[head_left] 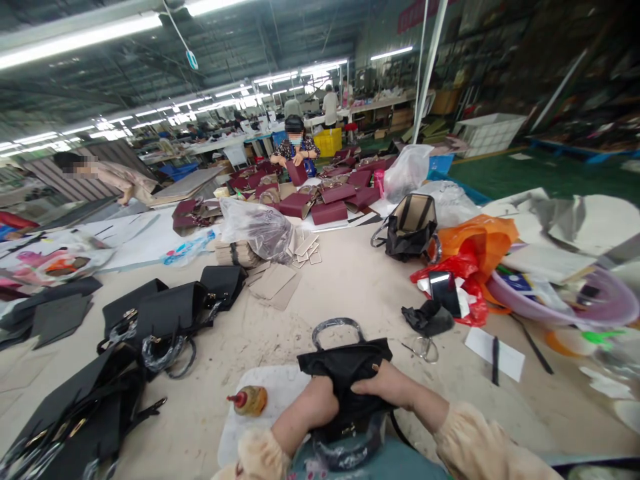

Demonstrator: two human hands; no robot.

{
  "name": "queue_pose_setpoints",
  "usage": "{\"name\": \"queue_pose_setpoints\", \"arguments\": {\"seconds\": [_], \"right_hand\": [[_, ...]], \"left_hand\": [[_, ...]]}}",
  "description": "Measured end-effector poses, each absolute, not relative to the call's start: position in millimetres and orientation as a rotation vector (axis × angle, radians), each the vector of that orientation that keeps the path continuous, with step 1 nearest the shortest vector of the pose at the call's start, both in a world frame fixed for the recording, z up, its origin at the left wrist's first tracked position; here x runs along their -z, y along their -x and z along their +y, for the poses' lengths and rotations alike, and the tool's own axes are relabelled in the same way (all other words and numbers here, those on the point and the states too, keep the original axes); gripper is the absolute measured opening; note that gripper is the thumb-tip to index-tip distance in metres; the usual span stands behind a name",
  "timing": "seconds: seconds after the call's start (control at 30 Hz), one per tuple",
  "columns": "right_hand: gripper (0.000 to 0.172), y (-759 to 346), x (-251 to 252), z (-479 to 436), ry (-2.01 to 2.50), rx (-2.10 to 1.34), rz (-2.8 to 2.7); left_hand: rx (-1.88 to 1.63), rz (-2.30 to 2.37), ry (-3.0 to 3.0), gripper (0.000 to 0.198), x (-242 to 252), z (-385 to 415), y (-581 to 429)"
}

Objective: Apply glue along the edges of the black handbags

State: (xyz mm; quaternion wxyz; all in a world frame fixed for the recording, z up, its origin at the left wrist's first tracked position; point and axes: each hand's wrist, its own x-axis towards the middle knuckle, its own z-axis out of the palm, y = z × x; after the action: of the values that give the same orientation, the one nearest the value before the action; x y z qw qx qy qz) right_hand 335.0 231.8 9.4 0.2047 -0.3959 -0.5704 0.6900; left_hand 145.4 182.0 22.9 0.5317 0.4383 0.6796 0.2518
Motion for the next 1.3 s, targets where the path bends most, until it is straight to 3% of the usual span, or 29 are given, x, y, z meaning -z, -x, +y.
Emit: {"name": "queue_pose_setpoints", "arguments": {"seconds": [0.13,0.3,0.43,0.57,0.7,0.8,0.9,0.97,1.13,1.3], "right_hand": [[0.036,-324.0,-6.7,229.2,1.191,-1.712,-1.706],[0.024,-309.9,-14.1,213.4,1.391,-1.492,-2.036],[0.03,-301.4,-31.3,206.8,1.464,-1.293,-2.216],[0.028,-312.6,-51.1,212.3,1.349,-1.133,-2.325],[0.055,-345.2,-68.6,219.4,1.412,-0.933,-2.188],[0.06,-364.6,-81.7,222.2,1.497,-1.358,-1.894],[0.073,-364.1,-89.1,221.8,1.336,-2.009,-1.429],[0.076,-353.2,-84.0,220.9,1.206,-2.233,-1.114],[0.06,-316.1,-35.0,223.6,1.036,-2.499,-0.636],[0.037,-290.0,7.6,221.9,1.051,-2.17,-0.366]], "left_hand": [[-0.775,1.174,-0.633,0.037,-43.3,169.4,-153.2],[-0.917,1.025,-0.384,0.043,-48.5,170.7,-169.9],[-1.065,1.121,-0.225,0.04,-33.9,182.5,-185.3],[-1.249,1.27,-0.029,0.014,-27.7,190.2,-183.9],[-1.332,1.212,0.168,0.017,-35.9,201.4,-168.1],[-1.53,1.173,0.169,0.025,-42.8,214.0,-159.7],[-1.717,1.243,0.02,0.022,-42.4,222.7,-162.3],[-1.761,1.27,-0.135,0.021,-36.1,222.4,-169.3],[-1.56,1.342,-0.522,0.024,-7.4,203.4,-185.2],[-1.099,1.557,-0.793,0.035,2.6,185.0,-191.2]]}}
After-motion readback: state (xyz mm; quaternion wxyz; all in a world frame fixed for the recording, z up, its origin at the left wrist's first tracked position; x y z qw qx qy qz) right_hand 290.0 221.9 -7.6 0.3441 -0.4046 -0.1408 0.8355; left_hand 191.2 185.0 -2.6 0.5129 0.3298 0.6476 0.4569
